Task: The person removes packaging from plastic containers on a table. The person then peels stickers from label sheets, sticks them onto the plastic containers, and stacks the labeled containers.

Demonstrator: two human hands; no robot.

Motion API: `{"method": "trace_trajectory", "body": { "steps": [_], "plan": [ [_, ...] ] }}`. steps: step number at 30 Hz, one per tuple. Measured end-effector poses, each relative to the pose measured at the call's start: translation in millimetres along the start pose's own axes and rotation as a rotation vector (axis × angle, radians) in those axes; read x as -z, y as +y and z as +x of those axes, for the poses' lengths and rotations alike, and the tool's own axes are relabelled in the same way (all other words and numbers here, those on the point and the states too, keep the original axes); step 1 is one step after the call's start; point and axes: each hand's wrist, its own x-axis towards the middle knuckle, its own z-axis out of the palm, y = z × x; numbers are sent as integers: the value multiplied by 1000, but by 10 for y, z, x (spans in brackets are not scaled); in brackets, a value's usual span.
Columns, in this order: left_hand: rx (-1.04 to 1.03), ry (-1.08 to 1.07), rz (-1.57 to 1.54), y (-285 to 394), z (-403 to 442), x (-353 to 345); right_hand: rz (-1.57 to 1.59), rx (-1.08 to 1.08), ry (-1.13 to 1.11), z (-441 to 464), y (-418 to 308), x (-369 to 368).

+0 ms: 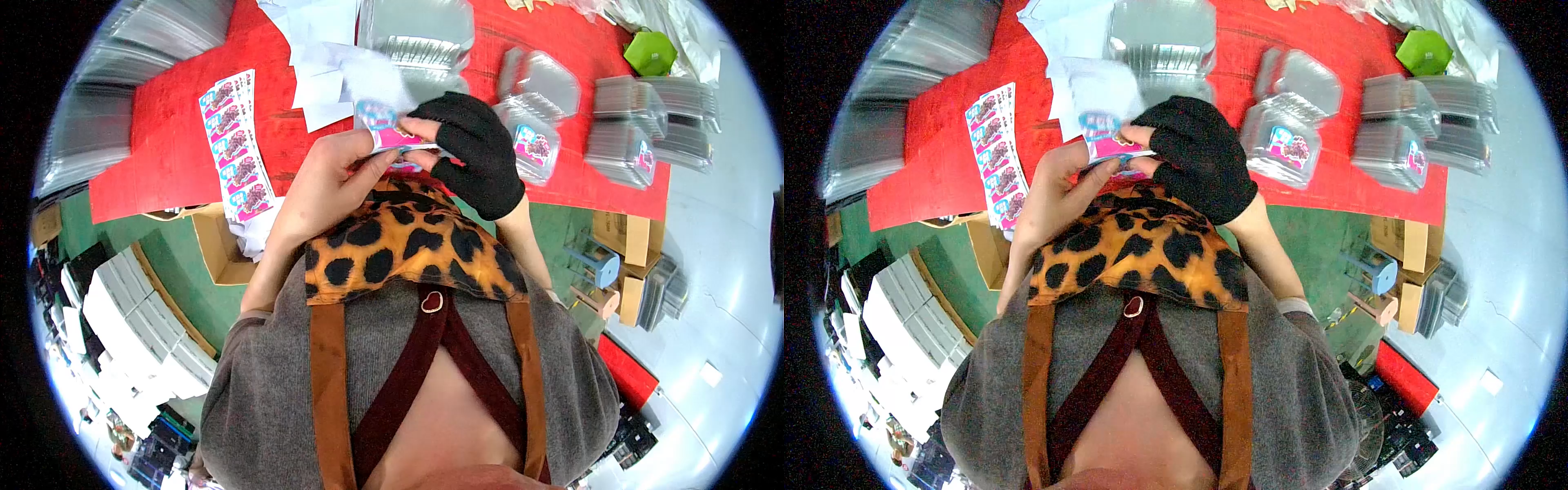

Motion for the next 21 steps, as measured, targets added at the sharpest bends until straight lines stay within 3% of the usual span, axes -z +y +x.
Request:
{"method": "trace_trajectory", "body": {
  "steps": [6,10,13,16,18,21],
  "plan": [
    [-185,-109,350,1,9,130,46,-4,4,-45,37,-82],
    [-203,-83,392,59,8,157,111,-43,-7,-88,97,-70],
    [-152,19,505,-71,-50,234,220,-522,105,-147,191,47],
    [27,205,523,-266,-110,375,1,-324,318,-110,373,13],
    [127,337,515,-421,-146,502,-132,-166,293,-113,441,-23],
    [370,403,235,-473,-169,615,-260,-32,189,-104,481,-134]
  ]
}}
